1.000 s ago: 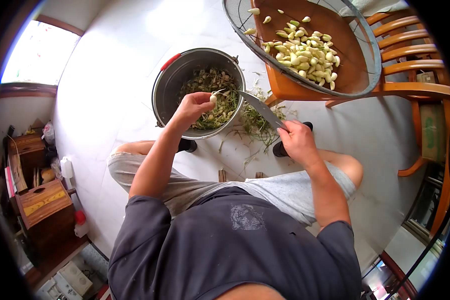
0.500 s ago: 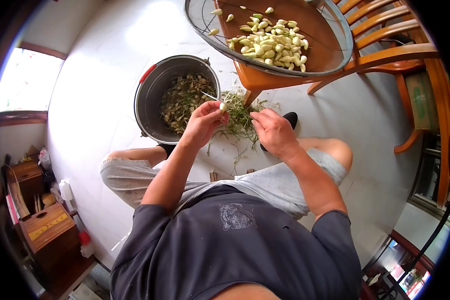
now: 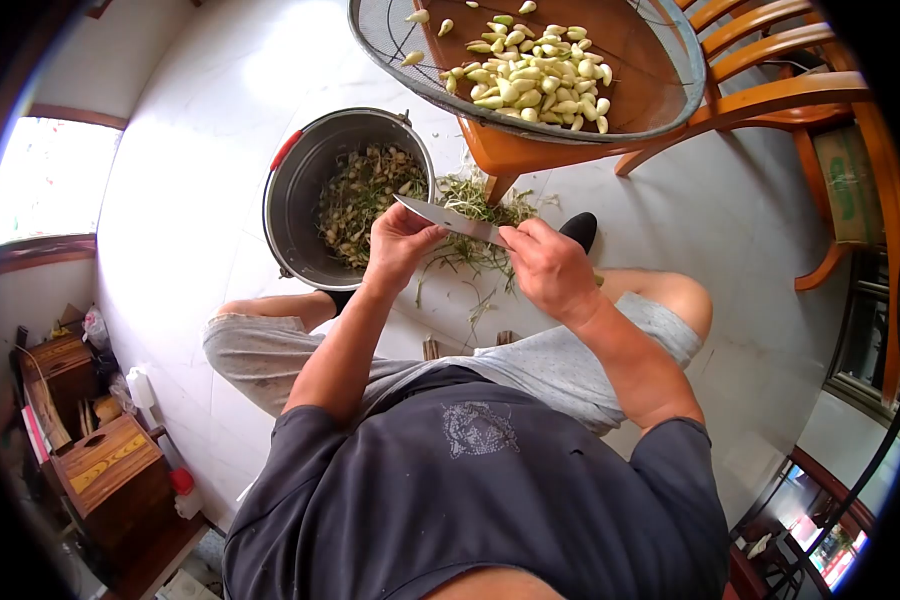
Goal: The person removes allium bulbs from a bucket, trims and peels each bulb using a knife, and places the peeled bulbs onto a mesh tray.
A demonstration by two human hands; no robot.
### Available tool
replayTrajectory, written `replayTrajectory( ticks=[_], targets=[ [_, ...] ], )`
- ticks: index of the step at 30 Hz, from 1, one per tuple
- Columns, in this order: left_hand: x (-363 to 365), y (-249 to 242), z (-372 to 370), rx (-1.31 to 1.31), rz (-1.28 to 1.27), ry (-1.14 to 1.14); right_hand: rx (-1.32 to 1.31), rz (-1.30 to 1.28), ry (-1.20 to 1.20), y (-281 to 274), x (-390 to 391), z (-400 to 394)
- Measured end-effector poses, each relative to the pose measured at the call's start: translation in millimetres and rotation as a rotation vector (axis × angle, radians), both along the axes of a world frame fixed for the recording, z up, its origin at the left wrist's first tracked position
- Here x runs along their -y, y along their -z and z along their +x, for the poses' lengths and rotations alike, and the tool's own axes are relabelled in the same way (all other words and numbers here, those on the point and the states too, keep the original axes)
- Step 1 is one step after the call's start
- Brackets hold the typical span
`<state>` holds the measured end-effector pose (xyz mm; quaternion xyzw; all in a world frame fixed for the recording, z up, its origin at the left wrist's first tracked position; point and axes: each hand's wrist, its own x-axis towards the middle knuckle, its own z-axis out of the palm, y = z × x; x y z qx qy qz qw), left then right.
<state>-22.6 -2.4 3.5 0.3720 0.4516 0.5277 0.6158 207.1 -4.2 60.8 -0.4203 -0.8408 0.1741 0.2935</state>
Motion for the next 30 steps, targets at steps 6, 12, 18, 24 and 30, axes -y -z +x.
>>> replayTrajectory(
  ticks=[6, 12, 18, 24, 30],
  targets=[
    [-1.8, 6.3, -4.3, 0.061, -0.012, 0.022, 0.004, 0.014, 0.010, 2.2, 1.2, -0.2],
    [-3.1, 12.1, -8.5, 0.104, -0.017, 0.030, -0.003, -0.009, 0.003, 1.6, 0.6, 0.0],
    [-2.1, 8.0, -8.2, 0.148, -0.005, 0.052, -0.037, -0.096, -0.009, -0.1, 2.8, 0.7],
    [-2.5, 0.5, -0.9, 0.393, -0.002, 0.030, -0.122, -0.117, 0.014, -6.8, 8.5, -1.1],
    [1.2, 15.6, 9.8, 0.569, -0.027, 0.038, 0.025, -0.317, 0.095, 29.2, 6.0, 6.5]
  ],
)
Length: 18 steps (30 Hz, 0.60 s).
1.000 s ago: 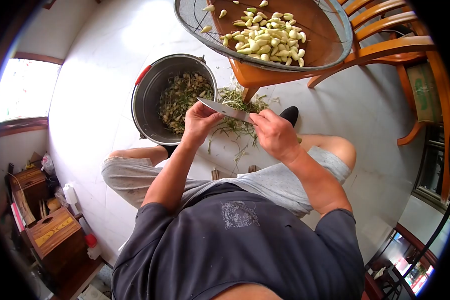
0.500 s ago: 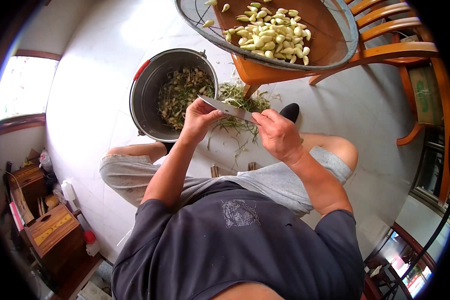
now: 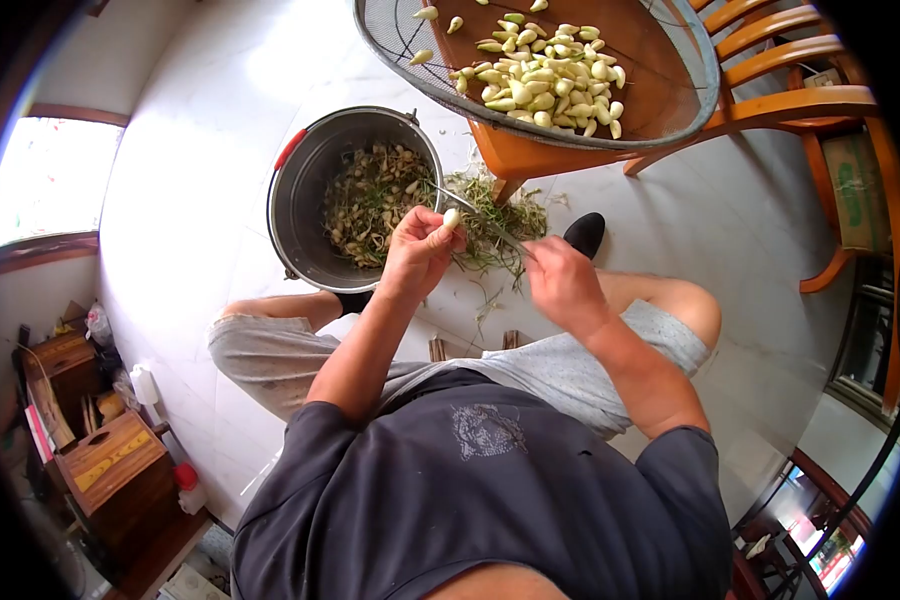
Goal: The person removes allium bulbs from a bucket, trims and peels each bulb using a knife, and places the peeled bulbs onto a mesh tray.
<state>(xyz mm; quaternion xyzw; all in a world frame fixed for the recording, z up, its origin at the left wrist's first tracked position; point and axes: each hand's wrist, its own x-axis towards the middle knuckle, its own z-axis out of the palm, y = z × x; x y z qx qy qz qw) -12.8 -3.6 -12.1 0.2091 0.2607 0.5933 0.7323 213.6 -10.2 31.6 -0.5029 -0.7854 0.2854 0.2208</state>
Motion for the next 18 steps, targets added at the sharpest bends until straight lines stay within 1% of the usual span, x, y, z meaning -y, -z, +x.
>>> replayTrajectory(
  ticks=[2, 3, 5, 6, 11, 14, 16, 18],
  targets=[
    [0.1, -10.5, 2.1, 0.079, 0.073, 0.040, 0.202, -0.201, 0.010, 10.2, -5.9, 12.3],
    [-1.4, -16.3, 1.3, 0.118, 0.111, 0.060, 0.171, -0.207, 0.053, 12.5, -3.8, 15.6],
    [-4.7, -23.7, -2.4, 0.198, 0.071, 0.083, 0.115, -0.213, 0.120, 3.4, -4.4, 17.1],
    [-4.3, -26.0, -4.1, 0.237, 0.048, 0.091, 0.086, -0.187, 0.124, -1.1, -7.2, 16.7],
    [-3.9, -27.6, -5.7, 0.232, -0.012, 0.084, -0.128, -0.074, 0.164, -20.1, -12.0, 5.4],
    [-0.6, -21.9, -5.1, 0.222, -0.050, 0.073, -0.182, 0.321, -0.006, -31.0, -11.5, -4.9],
    [-1.5, -16.4, -3.2, 0.228, -0.067, 0.079, -0.186, 0.365, -0.031, -43.4, -8.8, -12.5],
    [0.5, -15.7, 2.2, 0.137, -0.112, 0.049, -0.168, 0.413, -0.059, -49.2, -7.8, -16.2]
  ],
)
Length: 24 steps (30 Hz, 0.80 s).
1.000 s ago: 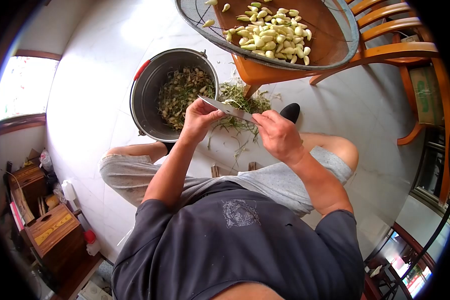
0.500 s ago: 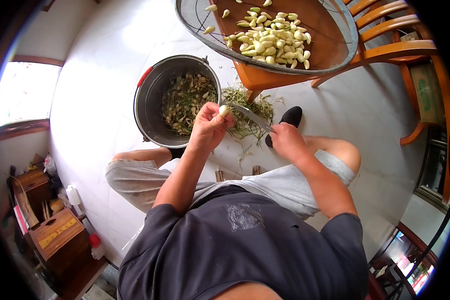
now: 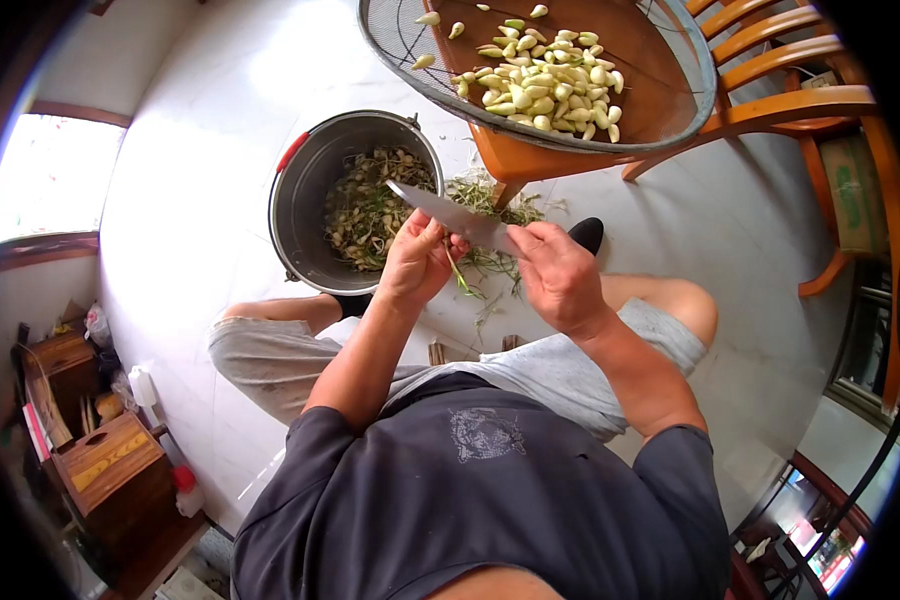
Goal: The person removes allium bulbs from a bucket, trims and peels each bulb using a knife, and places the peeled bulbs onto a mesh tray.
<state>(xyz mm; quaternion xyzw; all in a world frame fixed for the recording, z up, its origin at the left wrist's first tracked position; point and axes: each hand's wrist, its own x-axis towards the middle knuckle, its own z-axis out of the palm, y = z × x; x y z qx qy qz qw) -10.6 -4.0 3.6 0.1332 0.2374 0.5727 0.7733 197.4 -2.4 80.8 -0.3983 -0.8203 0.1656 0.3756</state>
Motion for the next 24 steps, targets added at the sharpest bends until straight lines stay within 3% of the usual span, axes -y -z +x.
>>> replayTrajectory(
  ticks=[7, 16, 22, 24],
  targets=[
    [2.2, 1.8, 12.8, -0.040, -0.062, -0.049, 0.061, 0.059, -0.028, -9.2, 0.9, 0.1],
    [3.7, 2.9, 13.2, 0.000, 0.028, 0.046, 0.104, 0.034, -0.027, -8.0, 0.6, 1.9],
    [4.7, -15.9, 16.8, -0.092, -0.142, -0.036, 0.097, 0.016, -0.004, -4.8, 1.1, 2.0],
    [3.4, 3.4, 9.3, 0.030, -0.029, 0.035, 0.053, 0.000, 0.015, -3.5, 0.6, 1.1]
  ],
)
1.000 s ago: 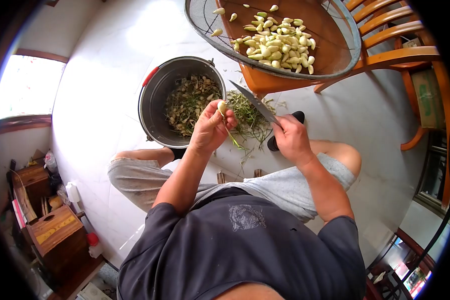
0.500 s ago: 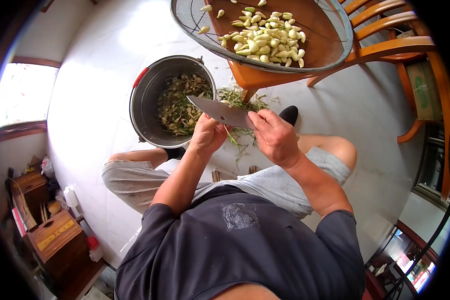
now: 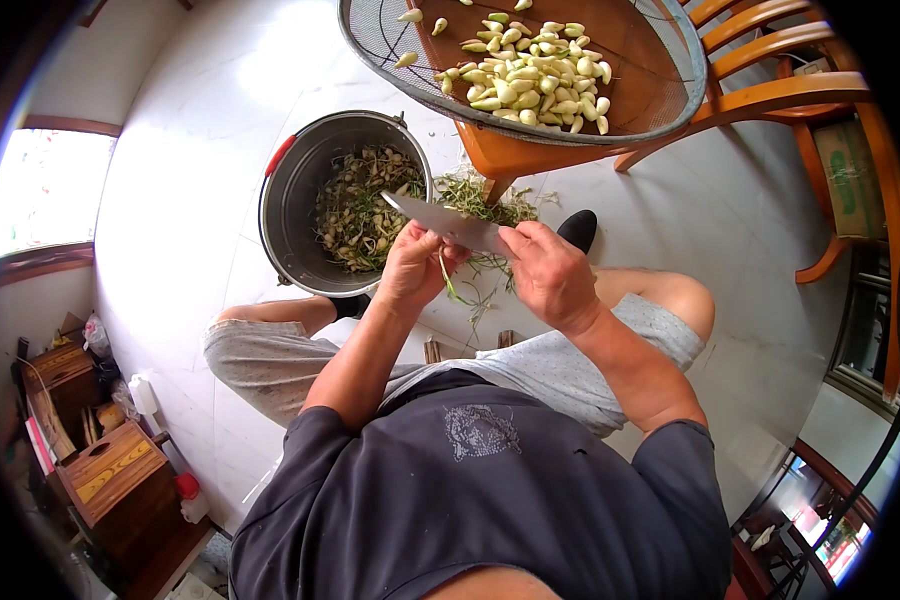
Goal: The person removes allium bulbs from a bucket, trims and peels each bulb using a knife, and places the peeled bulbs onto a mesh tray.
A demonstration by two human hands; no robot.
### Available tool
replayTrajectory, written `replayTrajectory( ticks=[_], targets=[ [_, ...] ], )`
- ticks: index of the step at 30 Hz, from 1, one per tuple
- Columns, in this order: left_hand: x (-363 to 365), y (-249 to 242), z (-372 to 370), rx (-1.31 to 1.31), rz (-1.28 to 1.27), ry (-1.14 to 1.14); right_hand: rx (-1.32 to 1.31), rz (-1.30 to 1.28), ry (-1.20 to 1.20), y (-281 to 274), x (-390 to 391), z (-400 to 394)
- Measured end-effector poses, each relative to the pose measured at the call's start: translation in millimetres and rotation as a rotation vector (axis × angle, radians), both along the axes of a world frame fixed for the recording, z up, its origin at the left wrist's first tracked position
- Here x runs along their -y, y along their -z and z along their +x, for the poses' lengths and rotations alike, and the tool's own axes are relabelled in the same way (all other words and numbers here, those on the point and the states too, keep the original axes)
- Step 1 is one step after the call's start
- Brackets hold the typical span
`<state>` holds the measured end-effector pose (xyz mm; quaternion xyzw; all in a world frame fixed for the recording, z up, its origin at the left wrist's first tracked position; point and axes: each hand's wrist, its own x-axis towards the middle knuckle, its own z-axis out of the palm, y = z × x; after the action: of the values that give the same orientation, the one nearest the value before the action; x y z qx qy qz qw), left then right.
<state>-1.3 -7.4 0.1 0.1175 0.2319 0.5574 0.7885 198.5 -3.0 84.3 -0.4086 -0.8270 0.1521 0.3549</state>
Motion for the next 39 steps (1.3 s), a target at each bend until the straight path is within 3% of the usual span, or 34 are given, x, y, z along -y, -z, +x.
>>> replayTrajectory(
  ticks=[4, 8, 16, 20, 23, 29, 39],
  targets=[
    [-1.8, -6.1, -7.5, 0.147, 0.195, 0.121, 0.162, -0.471, 0.154, 24.4, -12.5, 16.8],
    [-2.5, -17.2, -13.6, 0.158, 0.111, 0.109, 0.060, -0.316, 0.077, 21.2, -14.6, 20.7],
    [-9.0, -27.3, -27.4, 0.044, 0.095, 0.084, -0.029, -0.345, 0.040, 25.2, -17.3, 12.7],
    [-14.9, -24.6, -27.7, -0.262, 0.084, -0.109, -0.006, -0.391, 0.046, 33.7, -15.3, 17.0],
    [-16.0, -11.4, -37.6, -0.438, 0.124, -0.149, -0.094, -0.478, 0.186, 30.3, -12.4, 16.9],
    [-13.1, -9.0, -30.2, -0.473, 0.044, -0.239, -0.276, -0.457, 0.110, 12.1, -5.7, 12.6],
    [-12.1, -8.5, -9.4, -0.584, 0.089, -0.225, -0.081, -0.476, 0.095, 37.1, 2.7, 10.1]
  ],
)
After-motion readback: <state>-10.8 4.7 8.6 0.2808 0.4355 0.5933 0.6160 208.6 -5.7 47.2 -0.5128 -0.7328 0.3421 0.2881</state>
